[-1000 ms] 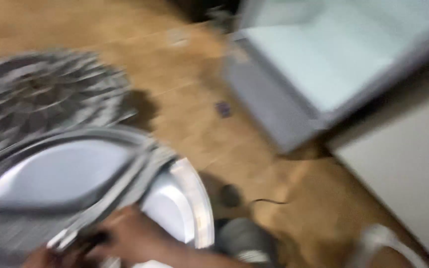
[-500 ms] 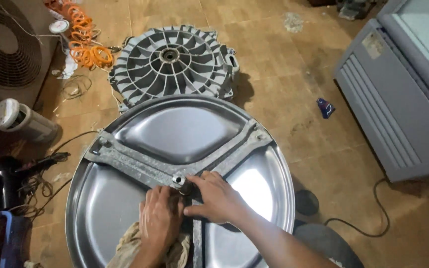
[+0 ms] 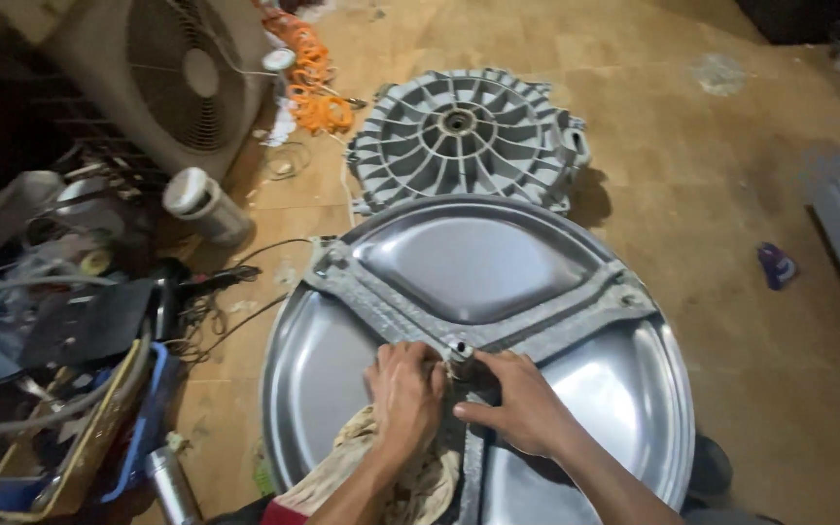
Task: Cleaning the central shaft of a washing machine spider arm with a cloth and applying green grease to the shaft and hub.
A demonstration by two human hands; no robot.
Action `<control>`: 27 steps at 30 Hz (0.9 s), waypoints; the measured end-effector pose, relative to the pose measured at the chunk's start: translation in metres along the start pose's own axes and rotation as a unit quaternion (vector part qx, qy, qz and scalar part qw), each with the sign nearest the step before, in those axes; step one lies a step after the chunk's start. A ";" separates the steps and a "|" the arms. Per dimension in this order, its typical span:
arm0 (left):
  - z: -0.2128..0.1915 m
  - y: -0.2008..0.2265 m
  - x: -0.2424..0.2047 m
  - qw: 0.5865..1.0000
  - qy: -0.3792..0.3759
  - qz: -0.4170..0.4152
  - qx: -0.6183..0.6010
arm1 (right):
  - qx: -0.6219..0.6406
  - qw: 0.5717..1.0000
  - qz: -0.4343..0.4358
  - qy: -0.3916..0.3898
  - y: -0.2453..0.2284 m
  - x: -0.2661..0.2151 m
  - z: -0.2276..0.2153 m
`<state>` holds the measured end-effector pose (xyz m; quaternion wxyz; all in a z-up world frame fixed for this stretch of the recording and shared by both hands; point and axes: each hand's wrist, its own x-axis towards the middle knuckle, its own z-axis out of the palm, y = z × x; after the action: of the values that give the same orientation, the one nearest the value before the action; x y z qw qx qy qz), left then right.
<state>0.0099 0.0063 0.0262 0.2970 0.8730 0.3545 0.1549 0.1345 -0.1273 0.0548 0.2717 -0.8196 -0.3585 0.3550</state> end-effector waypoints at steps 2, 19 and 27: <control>0.004 -0.001 0.005 1.000 0.012 0.002 0.003 | 0.026 1.000 -0.010 -0.001 -0.007 0.000 -0.001; 0.009 -0.011 -0.003 0.997 -0.008 0.068 0.044 | 0.021 1.000 0.020 0.000 -0.011 0.004 0.004; 0.008 -0.006 0.000 0.998 -0.043 -0.027 0.025 | 0.064 0.998 0.019 -0.013 -0.019 -0.004 -0.004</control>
<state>0.0108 0.0061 0.0159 0.2938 0.8762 0.3687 0.1004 0.1277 -0.1204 0.0717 0.3121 -0.8024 -0.3229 0.3931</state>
